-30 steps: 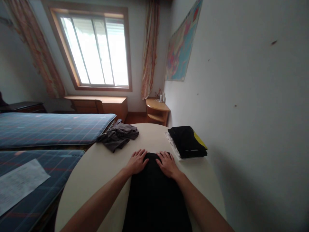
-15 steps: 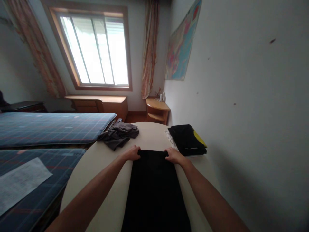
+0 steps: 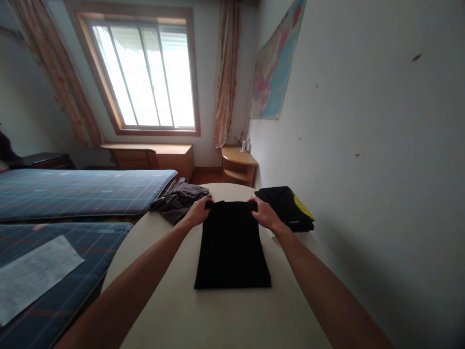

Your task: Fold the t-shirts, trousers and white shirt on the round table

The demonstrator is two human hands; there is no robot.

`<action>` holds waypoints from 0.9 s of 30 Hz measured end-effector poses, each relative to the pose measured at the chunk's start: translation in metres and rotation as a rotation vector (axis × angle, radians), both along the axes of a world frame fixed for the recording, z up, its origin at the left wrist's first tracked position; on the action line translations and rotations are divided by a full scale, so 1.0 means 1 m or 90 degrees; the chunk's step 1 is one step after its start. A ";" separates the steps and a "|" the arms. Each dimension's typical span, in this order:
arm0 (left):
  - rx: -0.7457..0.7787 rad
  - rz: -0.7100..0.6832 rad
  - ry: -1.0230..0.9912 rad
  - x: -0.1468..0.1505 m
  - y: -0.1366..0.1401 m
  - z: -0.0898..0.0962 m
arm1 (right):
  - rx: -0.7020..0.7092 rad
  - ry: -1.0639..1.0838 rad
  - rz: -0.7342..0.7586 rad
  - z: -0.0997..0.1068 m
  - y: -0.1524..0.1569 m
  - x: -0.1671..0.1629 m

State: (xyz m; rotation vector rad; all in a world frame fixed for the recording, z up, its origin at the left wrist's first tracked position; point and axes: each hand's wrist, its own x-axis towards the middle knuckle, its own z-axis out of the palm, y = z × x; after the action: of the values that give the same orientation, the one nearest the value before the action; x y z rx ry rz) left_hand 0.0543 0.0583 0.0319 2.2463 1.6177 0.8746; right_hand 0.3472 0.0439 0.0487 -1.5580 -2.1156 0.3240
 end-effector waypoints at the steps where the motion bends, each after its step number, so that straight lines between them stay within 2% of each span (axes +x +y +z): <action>1: 0.011 -0.004 -0.020 -0.001 -0.001 0.005 | 0.021 0.021 0.003 0.005 -0.002 0.000; 4: 0.033 -0.023 -0.062 -0.004 -0.011 0.015 | 0.066 0.070 0.027 0.015 -0.016 0.001; 7: 0.041 -0.075 -0.100 -0.007 -0.033 0.016 | 0.059 0.079 0.082 0.019 -0.037 0.005; 10: 0.032 -0.139 -0.115 -0.009 -0.062 0.013 | 0.036 0.072 0.129 0.014 -0.061 0.010; 14: 0.008 -0.172 -0.090 -0.013 -0.101 0.005 | 0.039 0.026 0.159 0.000 -0.094 0.015; 17: -0.005 -0.218 -0.066 -0.017 -0.126 -0.006 | 0.053 -0.006 0.194 -0.012 -0.117 0.016; 21: -0.017 -0.286 -0.013 -0.024 -0.151 -0.031 | 0.047 -0.074 0.238 -0.030 -0.143 0.014; 24: -0.035 -0.310 0.019 -0.025 -0.165 -0.051 | 0.043 -0.126 0.261 -0.045 -0.154 0.013; 27: -0.012 -0.326 0.063 -0.023 -0.173 -0.059 | 0.059 -0.170 0.274 -0.057 -0.159 0.013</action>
State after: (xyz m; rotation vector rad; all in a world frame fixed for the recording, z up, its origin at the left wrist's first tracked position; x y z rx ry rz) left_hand 0.0311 -0.1148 -0.0274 2.5440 0.9911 0.6146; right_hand 0.3604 -0.1151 -0.0084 -1.1347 -2.6316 0.1613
